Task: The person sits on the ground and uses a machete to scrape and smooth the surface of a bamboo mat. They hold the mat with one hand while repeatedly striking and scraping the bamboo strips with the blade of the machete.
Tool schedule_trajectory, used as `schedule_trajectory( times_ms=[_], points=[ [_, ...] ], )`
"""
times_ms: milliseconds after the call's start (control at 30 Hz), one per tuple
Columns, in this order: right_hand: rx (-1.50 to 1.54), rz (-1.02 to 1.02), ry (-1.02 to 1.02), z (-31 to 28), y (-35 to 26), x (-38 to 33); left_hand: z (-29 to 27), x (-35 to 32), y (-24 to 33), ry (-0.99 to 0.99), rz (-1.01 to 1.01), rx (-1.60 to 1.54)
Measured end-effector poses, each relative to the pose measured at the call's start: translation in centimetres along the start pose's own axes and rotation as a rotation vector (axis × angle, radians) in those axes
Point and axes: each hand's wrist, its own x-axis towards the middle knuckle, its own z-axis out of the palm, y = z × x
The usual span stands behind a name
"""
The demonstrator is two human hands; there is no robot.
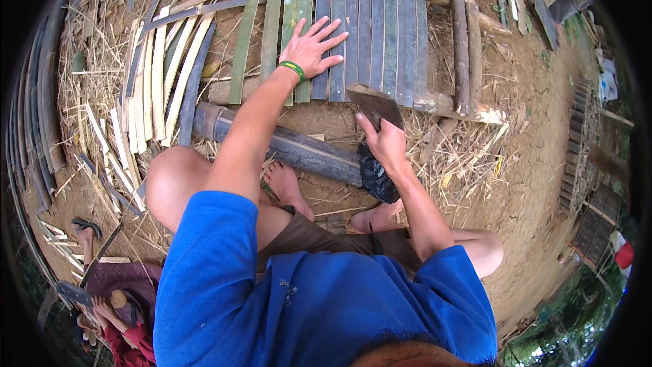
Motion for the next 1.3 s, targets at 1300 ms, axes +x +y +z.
schedule_trajectory(
  times_ms=[1300],
  points=[
    [-0.242,0.068,-0.34,1.8,1.8,0.4,0.2,0.4,0.2,0.03,-0.01,-0.04]
  ],
)
